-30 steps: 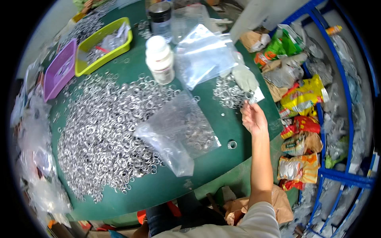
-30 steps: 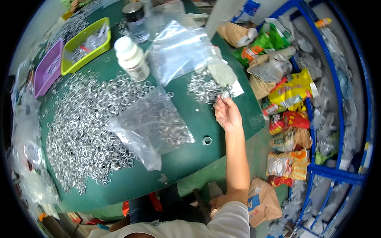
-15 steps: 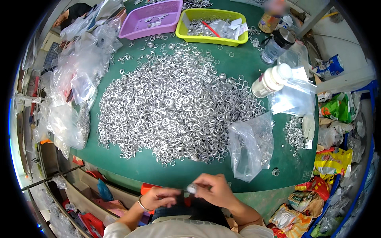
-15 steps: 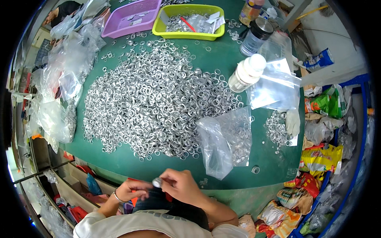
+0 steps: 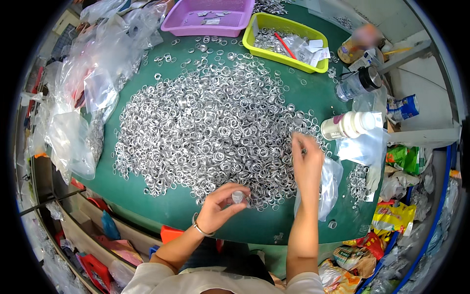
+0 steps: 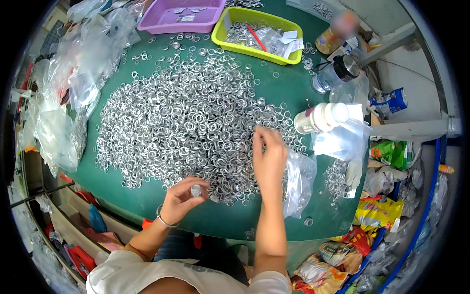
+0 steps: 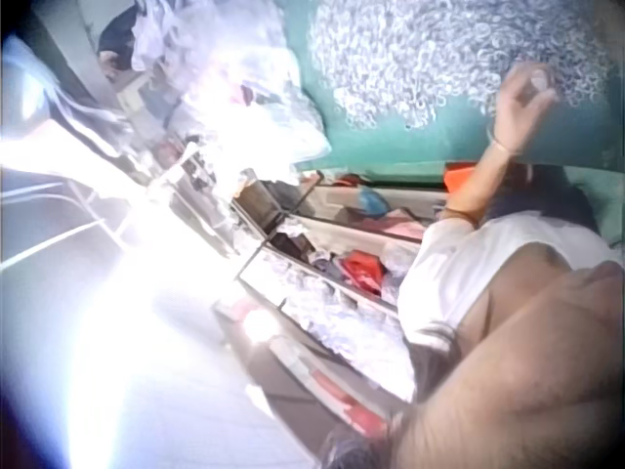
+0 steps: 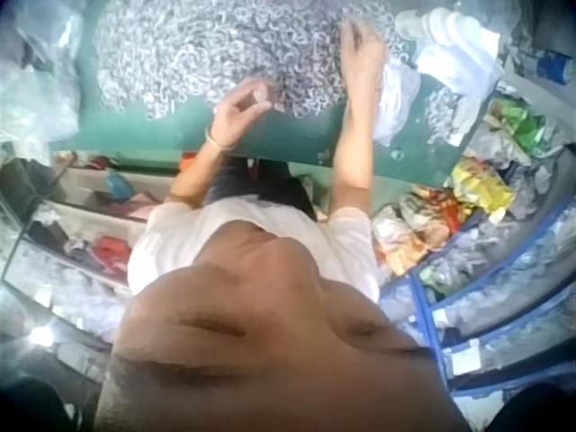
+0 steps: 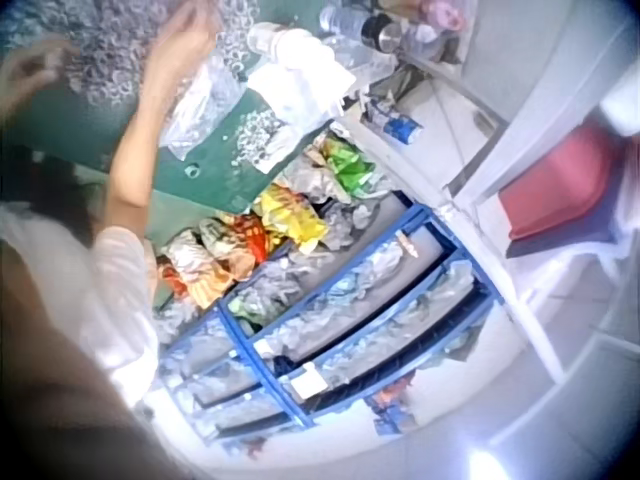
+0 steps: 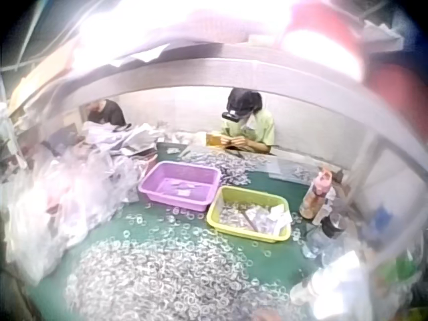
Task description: The person collects bags of small metal rings from a shelf and pours them onto a table, then sorts through the pile by hand, placing selected rings into a small plastic bag and another pile.
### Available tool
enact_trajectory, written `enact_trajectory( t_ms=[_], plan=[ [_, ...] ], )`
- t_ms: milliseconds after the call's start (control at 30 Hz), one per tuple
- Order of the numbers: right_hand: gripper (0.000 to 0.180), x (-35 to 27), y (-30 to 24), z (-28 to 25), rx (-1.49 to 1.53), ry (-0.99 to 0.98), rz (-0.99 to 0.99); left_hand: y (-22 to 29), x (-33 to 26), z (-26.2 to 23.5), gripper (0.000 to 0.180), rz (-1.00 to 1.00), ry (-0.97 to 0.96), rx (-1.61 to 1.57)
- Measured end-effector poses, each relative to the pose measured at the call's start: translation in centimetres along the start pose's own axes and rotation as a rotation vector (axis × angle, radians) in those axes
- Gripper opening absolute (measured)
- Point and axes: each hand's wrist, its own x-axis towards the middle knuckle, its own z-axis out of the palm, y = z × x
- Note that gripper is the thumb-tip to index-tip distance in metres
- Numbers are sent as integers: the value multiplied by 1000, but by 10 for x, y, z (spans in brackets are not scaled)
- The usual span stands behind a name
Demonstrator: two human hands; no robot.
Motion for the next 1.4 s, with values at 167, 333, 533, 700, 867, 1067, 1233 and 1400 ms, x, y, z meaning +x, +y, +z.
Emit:
enact_trajectory(
  t_ms=[167, 333, 533, 700, 867, 1067, 1233, 1400],
  plan=[
    [10, 47, 40, 39, -600, 116, -22, 3, 4, 0, 37, -112, 93, -123],
    [4, 52, 60, 41, -493, 173, -46, 2, 14, -9, 40, -28, 12, -199],
    [10, -6, -3, 24, 1429, -23, 261, 17, 35, 10, 42, -26, 187, -310],
    [11, -52, -19, 31, 1452, -87, 218, 14, 50, 20, 40, 37, 77, -341],
    [6, -68, -17, 28, 1034, 20, -75, 15, 50, 31, 42, 31, 68, -328],
    [4, -73, -13, 17, 621, 132, -233, 17, 49, 37, 42, 24, 19, -337],
    [4, -73, -12, 10, 399, 197, -399, 13, 48, 40, 43, 13, -11, -363],
    [6, -76, -13, 6, 286, 225, -474, 8, 48, 43, 44, 37, -17, -333]
  ],
)
